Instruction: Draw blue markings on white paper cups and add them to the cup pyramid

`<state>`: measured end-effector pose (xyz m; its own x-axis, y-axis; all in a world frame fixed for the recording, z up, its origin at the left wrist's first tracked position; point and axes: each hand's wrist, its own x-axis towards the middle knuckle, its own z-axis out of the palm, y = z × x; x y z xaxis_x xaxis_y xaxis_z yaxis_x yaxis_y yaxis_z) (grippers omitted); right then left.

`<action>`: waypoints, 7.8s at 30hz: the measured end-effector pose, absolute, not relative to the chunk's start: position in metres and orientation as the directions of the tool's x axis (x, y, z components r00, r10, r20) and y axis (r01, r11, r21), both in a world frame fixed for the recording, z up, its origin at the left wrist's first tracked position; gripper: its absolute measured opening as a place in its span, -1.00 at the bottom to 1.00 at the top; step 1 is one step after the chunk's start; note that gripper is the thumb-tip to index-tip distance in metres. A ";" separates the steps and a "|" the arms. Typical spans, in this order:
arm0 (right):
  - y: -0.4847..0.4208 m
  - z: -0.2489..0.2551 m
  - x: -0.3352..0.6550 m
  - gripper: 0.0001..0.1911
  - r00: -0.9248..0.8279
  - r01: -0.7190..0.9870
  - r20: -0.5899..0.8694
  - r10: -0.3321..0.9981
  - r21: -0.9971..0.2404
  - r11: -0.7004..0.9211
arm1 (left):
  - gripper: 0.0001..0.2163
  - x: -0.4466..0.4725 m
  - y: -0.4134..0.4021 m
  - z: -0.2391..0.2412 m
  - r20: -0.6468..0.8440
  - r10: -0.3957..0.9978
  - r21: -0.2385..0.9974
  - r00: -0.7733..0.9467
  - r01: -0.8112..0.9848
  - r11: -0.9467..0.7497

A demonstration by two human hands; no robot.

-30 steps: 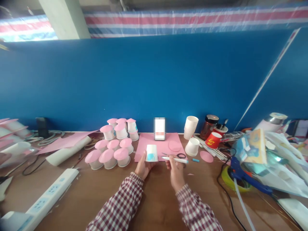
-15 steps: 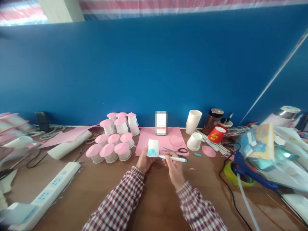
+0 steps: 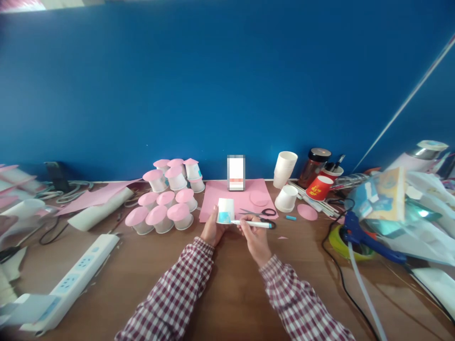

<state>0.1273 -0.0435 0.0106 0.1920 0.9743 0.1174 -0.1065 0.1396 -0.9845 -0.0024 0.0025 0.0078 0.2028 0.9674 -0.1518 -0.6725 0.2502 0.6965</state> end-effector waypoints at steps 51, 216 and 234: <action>-0.043 0.018 0.125 -0.70 0.104 -0.071 0.148 0.983 -0.985 0.156 | -0.62 -0.002 0.003 0.002 -0.081 0.971 0.705 0.224 -0.676 0.215; -0.044 0.027 0.130 -0.70 0.069 -0.054 0.149 0.986 -0.987 0.153 | -0.53 -0.002 0.000 0.009 -0.103 0.962 0.708 0.252 -0.661 0.248; -0.045 0.025 0.129 -0.75 0.019 0.025 0.250 0.968 -0.968 0.250 | -0.57 -0.001 -0.001 0.008 -0.067 0.965 0.718 0.252 -0.659 0.222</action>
